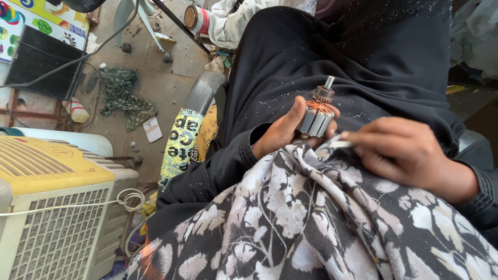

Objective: The person repairs an electric motor rotor by hand. They trim copper windings with scissors, scrape and clean the rotor with a screwdriver, and use a hammer to tap small metal parts on a workbench.

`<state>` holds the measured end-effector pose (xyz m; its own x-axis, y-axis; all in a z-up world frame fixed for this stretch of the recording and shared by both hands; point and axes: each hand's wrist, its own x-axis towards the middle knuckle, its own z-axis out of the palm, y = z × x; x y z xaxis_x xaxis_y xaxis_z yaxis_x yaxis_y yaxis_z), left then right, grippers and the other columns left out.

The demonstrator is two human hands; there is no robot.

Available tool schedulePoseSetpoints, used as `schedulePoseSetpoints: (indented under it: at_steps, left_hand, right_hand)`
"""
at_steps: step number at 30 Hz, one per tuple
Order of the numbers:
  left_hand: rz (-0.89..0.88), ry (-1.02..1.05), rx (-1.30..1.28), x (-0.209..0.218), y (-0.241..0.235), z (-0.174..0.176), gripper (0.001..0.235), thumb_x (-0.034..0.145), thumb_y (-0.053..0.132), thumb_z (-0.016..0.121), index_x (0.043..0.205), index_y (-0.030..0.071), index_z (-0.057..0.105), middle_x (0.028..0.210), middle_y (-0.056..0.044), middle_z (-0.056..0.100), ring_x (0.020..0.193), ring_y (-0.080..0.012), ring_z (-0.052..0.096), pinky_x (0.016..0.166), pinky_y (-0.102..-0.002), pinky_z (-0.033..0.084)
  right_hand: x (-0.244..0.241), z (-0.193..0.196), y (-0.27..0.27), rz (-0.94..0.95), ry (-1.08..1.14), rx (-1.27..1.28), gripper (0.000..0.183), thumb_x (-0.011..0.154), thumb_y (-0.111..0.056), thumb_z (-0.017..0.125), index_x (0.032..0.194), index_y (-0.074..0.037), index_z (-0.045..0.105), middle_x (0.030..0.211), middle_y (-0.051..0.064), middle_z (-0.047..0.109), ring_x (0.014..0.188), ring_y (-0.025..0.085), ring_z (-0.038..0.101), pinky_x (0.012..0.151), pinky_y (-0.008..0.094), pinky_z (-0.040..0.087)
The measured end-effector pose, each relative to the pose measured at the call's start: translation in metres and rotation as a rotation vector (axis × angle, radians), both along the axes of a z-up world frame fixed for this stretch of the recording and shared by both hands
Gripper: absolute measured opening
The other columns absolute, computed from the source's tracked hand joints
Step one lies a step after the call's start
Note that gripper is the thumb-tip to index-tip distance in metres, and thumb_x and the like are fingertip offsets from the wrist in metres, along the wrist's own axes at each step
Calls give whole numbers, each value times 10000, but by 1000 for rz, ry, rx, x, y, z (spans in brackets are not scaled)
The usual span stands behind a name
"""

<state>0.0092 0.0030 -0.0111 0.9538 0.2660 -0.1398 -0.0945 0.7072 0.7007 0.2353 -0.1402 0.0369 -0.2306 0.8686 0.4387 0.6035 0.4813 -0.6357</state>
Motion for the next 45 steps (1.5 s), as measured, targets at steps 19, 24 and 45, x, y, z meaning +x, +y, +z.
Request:
schedulePoseSetpoints:
  at_steps: [19,24,45]
  left_hand:
    - [196,-46,460,-12,-23,37,748,916,114,856,1501,14,401,1312,-112,602,1221,-125,587,1133,-320,500]
    - [285,-21,751,-12,-20,41,747,885,148,898,1472,47,446,1292,-61,588,1197,-99,616,1076,-284,542]
    - [483,19,1396,-13,42,70,699,894,124,931,1444,110,501,1321,-77,607,1199,-140,653,1013,-274,572]
  right_hand:
    - [7,-22,-3,-309,542,-318,286,1073,-26,593,1352,34,607,1043,48,666,825,51,555,726,190,462]
    - [5,-11,-9,-182,463,-255,310,949,-42,723,1249,14,667,998,40,663,876,76,628,853,229,502]
    - [58,-1,54,-451,112,-115,398,981,49,577,1374,20,517,1207,154,570,1123,252,562,1003,331,460]
